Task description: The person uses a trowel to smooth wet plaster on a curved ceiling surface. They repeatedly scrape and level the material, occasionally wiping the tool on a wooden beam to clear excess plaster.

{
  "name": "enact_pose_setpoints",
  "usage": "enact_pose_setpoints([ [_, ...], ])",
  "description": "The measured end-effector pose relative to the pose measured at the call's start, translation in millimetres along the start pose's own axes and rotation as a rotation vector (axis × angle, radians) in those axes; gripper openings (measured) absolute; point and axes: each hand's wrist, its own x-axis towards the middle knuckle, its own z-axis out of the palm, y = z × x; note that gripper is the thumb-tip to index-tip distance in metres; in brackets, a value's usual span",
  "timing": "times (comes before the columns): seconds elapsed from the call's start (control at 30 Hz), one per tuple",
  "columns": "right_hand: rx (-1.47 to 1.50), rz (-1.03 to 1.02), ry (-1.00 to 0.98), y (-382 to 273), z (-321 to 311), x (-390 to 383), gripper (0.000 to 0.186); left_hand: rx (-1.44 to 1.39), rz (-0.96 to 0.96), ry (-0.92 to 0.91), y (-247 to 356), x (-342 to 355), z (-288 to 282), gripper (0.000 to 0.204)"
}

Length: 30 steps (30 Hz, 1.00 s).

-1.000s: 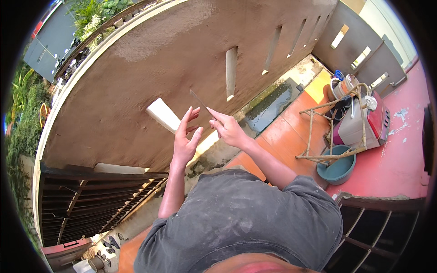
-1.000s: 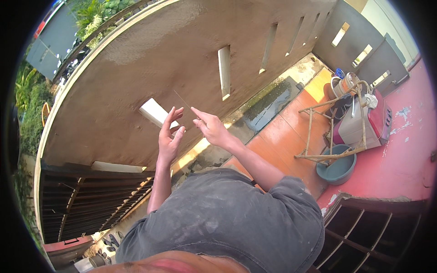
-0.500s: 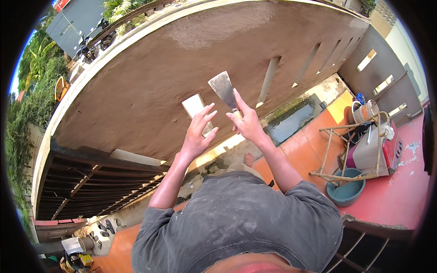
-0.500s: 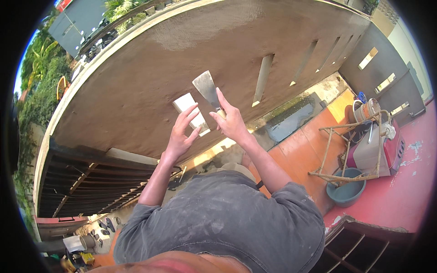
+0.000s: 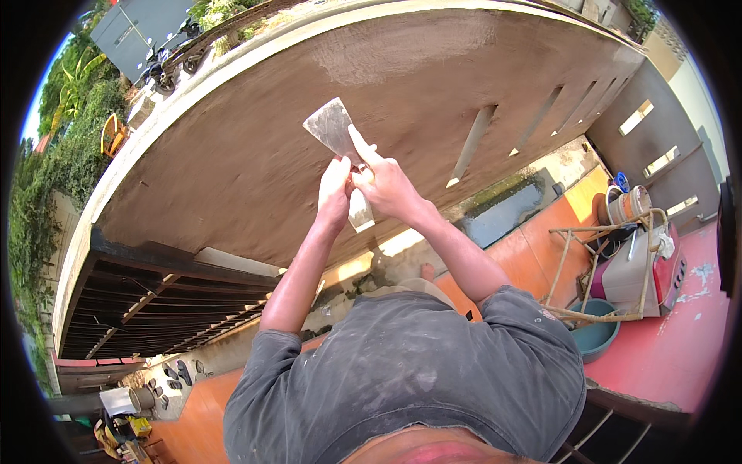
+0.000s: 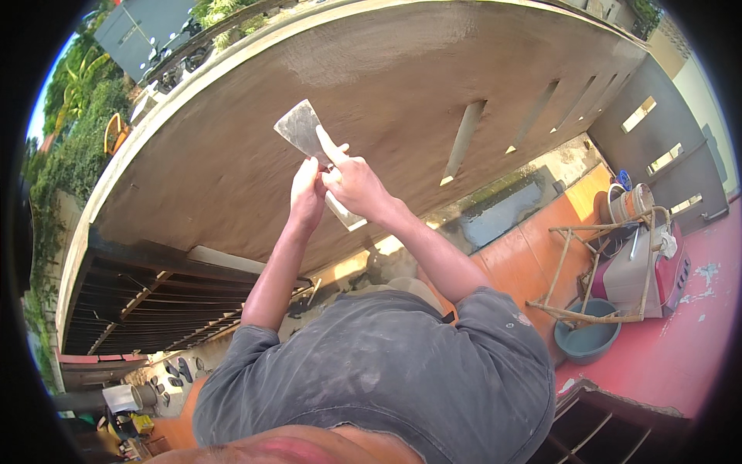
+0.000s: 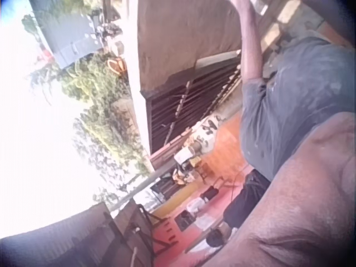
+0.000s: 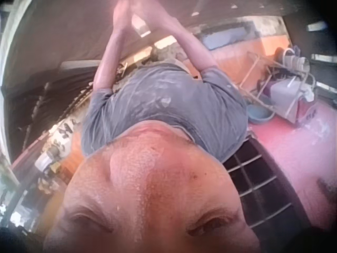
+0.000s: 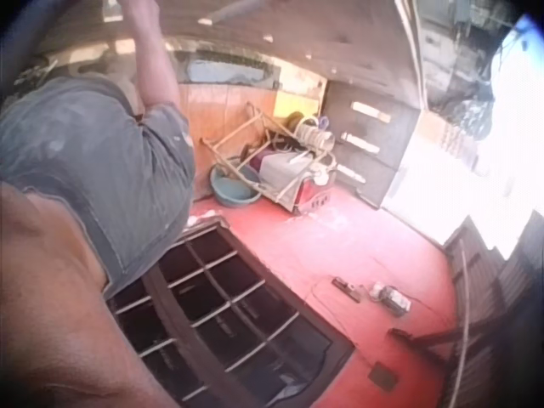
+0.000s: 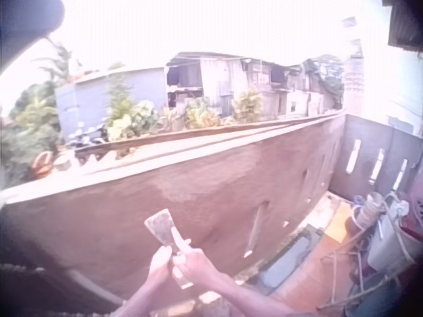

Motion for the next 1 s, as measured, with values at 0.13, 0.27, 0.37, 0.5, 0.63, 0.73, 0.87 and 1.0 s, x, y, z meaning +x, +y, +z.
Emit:
enact_pose_setpoints([
  [0.13,-0.035,-0.038,0.105,13.9,15.7,15.9,0.076,-0.020,0.027,0.141,22.8,40.7,16.8,0.047],
  [0.27,-0.004,-0.007,0.100,16.6,17.0,23.4,0.072,0.130,0.044,0.275,33.4,65.0,11.5,0.049],
  [0.37,-0.094,0.008,0.097,18.7,11.1,31.8,0.069,0.245,0.080,0.363,33.1,75.7,14.5,0.051],
  [0.5,-0.174,0.069,0.128,25.1,17.9,37.4,0.068,0.240,0.107,0.397,19.5,86.6,9.4,0.051],
  [0.63,-0.225,0.141,0.142,28.4,25.5,43.1,0.069,0.210,0.078,0.367,15.3,90.0,6.2,0.052],
  [0.73,-0.243,0.157,0.145,30.9,29.4,44.8,0.070,0.152,0.099,0.381,13.3,88.6,3.3,0.051],
  [0.87,-0.203,0.086,0.170,44.7,20.3,50.7,0.071,0.154,0.148,0.430,7.6,92.9,13.6,0.050],
  [1.0,-0.298,0.047,0.145,8.6,2.8,72.6,0.078,0.049,0.244,0.428,46.3,109.3,29.9,0.050],
])
